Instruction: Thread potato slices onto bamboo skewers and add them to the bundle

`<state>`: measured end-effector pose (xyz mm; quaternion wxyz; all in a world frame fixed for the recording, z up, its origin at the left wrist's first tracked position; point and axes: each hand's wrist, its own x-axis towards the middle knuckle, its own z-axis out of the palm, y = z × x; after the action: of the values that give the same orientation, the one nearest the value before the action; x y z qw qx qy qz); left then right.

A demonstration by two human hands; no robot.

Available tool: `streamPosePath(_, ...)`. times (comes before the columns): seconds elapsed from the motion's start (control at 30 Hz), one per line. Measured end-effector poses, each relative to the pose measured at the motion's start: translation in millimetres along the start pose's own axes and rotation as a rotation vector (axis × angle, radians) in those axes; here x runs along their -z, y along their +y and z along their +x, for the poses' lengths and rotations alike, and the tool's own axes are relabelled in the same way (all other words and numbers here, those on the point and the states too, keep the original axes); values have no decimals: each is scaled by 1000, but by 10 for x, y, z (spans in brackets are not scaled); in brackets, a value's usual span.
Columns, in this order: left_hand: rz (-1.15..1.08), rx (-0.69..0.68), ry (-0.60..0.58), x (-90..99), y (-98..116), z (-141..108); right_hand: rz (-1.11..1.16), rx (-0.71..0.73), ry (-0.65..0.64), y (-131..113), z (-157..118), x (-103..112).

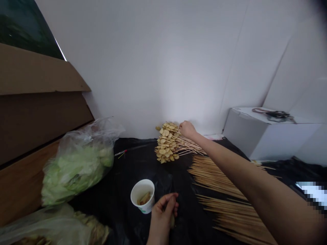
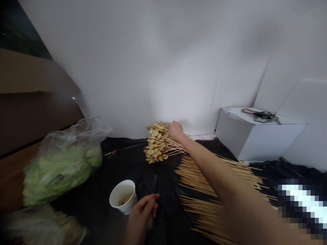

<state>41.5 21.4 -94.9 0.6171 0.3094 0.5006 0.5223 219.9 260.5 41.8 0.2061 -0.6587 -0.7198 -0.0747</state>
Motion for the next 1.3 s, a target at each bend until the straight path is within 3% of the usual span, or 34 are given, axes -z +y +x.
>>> streamPosePath(0.1, -27, -12, -9, -8, 38, -38, -24, 38, 50, 11, -145, 172)
streamPosePath(0.23, -94, -15, -56, -15, 99, -87, -29, 128, 84, 15, -573, 416)
streamPosePath(0.37, -307, 148, -142, -32, 170, -143, 32, 265, 117, -9, -1201, 556)
streamPosePath(0.53, -657, 439, -217, -54, 304, -218, 255, 365, 175, 7, -1992, 474)
streamPosePath(0.67, -710, 461, -190, -50, 383, -234, 390, 254, 93, 190, -2384, 278)
streamPosePath(0.8, -694, 445, -191, -24, 391, -225, 498, 149, -93, 470, -2519, 205)
streamPosePath(0.93, -673, 433, -260, 0, 362, -212, 548, 69, -262, 723, -2527, 332)
streamPosePath(1.1, -561, 399, -270, -38, 333, -220, 440, 47, -427, 985, -2529, 517)
streamPosePath(1.3, -473, 389, -250, -125, 344, -270, 242, 21, -537, 1190, -2571, 577)
